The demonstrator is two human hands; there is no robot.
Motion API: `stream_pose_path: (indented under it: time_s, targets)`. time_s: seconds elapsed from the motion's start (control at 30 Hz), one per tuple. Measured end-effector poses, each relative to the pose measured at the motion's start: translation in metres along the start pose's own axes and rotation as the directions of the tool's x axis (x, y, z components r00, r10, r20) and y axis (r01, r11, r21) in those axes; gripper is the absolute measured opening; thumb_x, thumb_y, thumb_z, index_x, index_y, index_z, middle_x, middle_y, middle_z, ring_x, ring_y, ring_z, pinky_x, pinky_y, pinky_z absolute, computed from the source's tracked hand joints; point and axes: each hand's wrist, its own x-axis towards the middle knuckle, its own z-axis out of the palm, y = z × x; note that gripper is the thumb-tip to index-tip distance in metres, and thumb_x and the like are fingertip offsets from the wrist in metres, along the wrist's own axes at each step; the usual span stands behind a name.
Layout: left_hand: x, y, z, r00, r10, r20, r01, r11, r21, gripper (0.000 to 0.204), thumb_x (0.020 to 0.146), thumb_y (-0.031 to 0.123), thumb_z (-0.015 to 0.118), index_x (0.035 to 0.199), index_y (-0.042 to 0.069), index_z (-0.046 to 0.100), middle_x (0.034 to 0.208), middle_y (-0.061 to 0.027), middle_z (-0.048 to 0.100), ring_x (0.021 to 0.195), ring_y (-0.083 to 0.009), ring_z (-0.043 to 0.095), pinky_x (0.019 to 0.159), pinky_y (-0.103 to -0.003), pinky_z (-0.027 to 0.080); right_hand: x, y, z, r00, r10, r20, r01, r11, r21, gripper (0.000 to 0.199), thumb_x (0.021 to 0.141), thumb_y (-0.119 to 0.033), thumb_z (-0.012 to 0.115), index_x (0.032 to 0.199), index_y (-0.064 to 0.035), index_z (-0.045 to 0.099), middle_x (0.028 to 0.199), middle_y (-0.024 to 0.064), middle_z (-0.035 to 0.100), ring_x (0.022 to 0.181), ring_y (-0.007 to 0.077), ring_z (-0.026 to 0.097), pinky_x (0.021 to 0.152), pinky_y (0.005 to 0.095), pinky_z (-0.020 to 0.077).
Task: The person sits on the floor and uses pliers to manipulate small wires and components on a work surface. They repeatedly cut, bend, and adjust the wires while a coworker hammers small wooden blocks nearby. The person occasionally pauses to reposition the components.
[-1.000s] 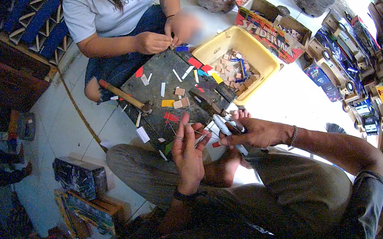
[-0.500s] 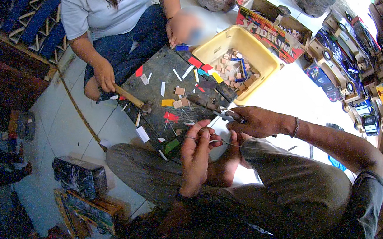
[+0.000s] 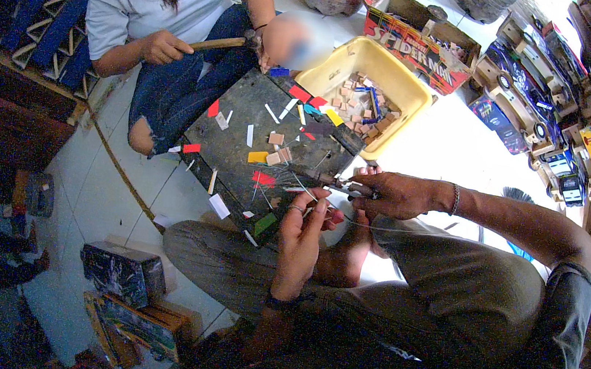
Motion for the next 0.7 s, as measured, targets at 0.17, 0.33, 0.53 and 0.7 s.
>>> stream_pose_path:
  time_s: [0.17,0.33,0.53,0.7]
  targets:
    - [0.0005,-0.0021,0.0008,0.999,0.013,0.034,-0.014,1.000,0.027,0.025,0.102,0.018,0.046,0.118,0.001,0.054,0.092,-0.0076,0.067,0.086,-0.0099,0.064,0.070,-0.023,0.049,0.0025,0.0009,0.0038,0.993,-0.119,-0.023,0.118,0.992,-0.032,0.048,0.096,-0.023,0.055,0.137,-0.0013,0.042,0.104,0.0219,0.065,0.095,0.0303,0.064,0.085,0.0418,0.0498]
    - [0.0004,-0.0047,0.0030,0.999,0.033,0.029,-0.033,0.999,0.017,0.025,0.102,0.018,0.046,0.118,0.001,0.054,0.093,-0.0083,0.068,0.086,-0.0096,0.064,0.069,-0.022,0.049,0.0039,0.0043,0.0060,0.984,-0.172,-0.039,0.170,0.984,-0.048,0.047,0.097,-0.022,0.054,0.137,-0.0010,0.042,0.102,0.0225,0.064,0.094,0.0323,0.064,0.083,0.0422,0.0500]
    - [0.0005,-0.0066,0.0028,1.000,0.021,0.022,-0.022,0.999,0.037,0.025,0.103,0.020,0.046,0.118,0.003,0.055,0.091,-0.0073,0.069,0.080,-0.0078,0.062,0.067,-0.022,0.047,0.0048,0.0065,0.0074,0.976,-0.210,-0.062,0.205,0.975,-0.087,0.047,0.095,-0.018,0.053,0.136,0.0005,0.041,0.100,0.0220,0.065,0.090,0.0347,0.064,0.080,0.0432,0.0504]
    - [0.0015,-0.0073,0.0026,0.999,0.025,0.030,-0.026,0.999,0.032,0.023,0.102,0.020,0.047,0.117,0.003,0.055,0.090,-0.0060,0.068,0.079,-0.0073,0.062,0.067,-0.022,0.046,0.0036,0.0042,0.0063,0.983,-0.178,-0.053,0.175,0.983,-0.059,0.042,0.094,-0.019,0.054,0.131,-0.0003,0.044,0.100,0.0214,0.062,0.092,0.0365,0.062,0.082,0.0447,0.0485]
